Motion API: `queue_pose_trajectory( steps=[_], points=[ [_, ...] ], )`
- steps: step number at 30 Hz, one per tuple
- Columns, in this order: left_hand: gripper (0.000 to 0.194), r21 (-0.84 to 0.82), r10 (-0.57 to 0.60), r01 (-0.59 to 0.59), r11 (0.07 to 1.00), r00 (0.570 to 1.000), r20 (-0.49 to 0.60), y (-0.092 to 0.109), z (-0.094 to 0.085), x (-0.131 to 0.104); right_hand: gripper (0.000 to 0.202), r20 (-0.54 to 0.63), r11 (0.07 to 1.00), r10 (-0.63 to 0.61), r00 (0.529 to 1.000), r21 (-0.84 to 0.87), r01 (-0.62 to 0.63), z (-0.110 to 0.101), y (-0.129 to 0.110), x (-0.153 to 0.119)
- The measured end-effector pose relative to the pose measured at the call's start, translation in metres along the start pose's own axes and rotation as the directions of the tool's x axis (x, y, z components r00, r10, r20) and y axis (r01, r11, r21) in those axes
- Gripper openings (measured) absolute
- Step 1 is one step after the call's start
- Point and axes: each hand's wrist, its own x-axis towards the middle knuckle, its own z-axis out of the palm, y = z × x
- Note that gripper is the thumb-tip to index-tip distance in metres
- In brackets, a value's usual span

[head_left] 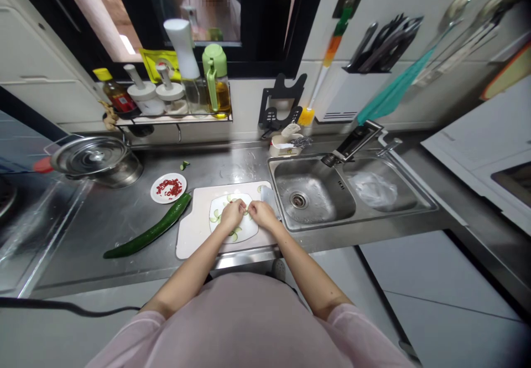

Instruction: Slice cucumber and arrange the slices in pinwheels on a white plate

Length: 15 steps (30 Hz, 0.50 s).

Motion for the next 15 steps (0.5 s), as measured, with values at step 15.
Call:
queue_pose_trajectory(
  steps=[15],
  points=[
    [0.014, 0.031, 0.029, -0.029, 0.999, 1.0, 0.008, 0.0017, 0.0054, 0.0062, 0.024, 0.062, 0.996, 0.025, 0.998, -0.088, -0.019, -0.0011, -0.0018, 0.0037]
  ],
)
